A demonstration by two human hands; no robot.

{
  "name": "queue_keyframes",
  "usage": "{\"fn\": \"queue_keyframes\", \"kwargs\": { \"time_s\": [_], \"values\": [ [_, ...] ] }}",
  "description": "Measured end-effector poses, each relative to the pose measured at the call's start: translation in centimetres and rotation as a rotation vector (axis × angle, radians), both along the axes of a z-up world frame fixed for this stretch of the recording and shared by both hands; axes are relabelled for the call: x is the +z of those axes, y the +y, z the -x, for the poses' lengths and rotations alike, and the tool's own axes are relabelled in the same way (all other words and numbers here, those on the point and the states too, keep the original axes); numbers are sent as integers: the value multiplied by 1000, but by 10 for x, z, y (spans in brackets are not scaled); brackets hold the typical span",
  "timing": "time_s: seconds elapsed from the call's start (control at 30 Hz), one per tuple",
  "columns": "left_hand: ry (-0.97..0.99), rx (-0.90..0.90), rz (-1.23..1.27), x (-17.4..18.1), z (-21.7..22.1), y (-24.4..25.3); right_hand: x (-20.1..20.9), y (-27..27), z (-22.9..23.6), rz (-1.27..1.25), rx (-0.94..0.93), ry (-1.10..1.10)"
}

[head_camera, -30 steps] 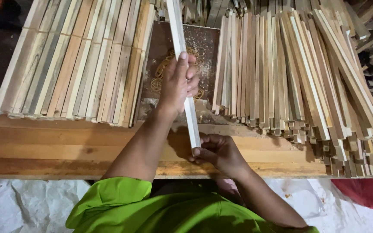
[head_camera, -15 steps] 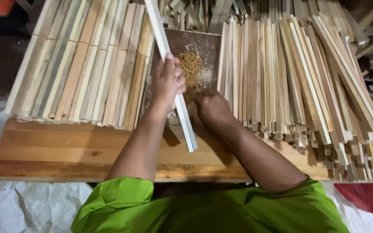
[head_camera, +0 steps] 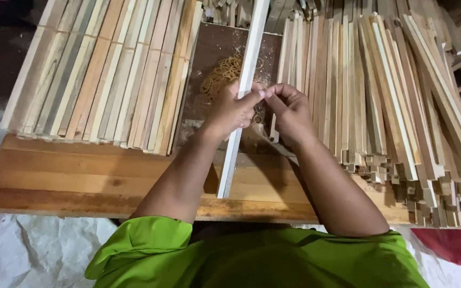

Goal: Inspecting and bundling thin wooden slats using rubber bands

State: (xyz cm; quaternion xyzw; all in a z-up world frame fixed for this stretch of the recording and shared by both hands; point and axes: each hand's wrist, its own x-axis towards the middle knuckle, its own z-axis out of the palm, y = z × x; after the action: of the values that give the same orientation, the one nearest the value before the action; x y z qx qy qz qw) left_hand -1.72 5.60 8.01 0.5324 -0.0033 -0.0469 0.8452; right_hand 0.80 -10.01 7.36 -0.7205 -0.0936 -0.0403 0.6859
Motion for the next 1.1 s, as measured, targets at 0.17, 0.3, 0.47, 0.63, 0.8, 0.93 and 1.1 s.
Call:
{"fn": "queue_keyframes", "kwargs": {
  "time_s": [0.17,0.3,0.47,0.63,0.8,0.93,1.1],
  "values": [
    [-29,-36,-13,-1,-3,3,9,-3,8,-348,131,131],
    [-16,-49,83,1,0,2,15,-8,12,-379,228,156],
    [26,-70,85,-8,-7,1,-1,-22,-8,-547,346,243],
    [-12,-129,38,-7,-7,-9,18,-35,-15,-852,505,347],
    [-94,-191,-42,30,22,-7,60,-22,-9,-834,520,272],
    [-46,-234,46,5,7,-16,127,-21,-23,-136,30,146],
    [-59,-302,-7,2,10,-25,165,-28,-68,431,45,-291]
  ]
}}
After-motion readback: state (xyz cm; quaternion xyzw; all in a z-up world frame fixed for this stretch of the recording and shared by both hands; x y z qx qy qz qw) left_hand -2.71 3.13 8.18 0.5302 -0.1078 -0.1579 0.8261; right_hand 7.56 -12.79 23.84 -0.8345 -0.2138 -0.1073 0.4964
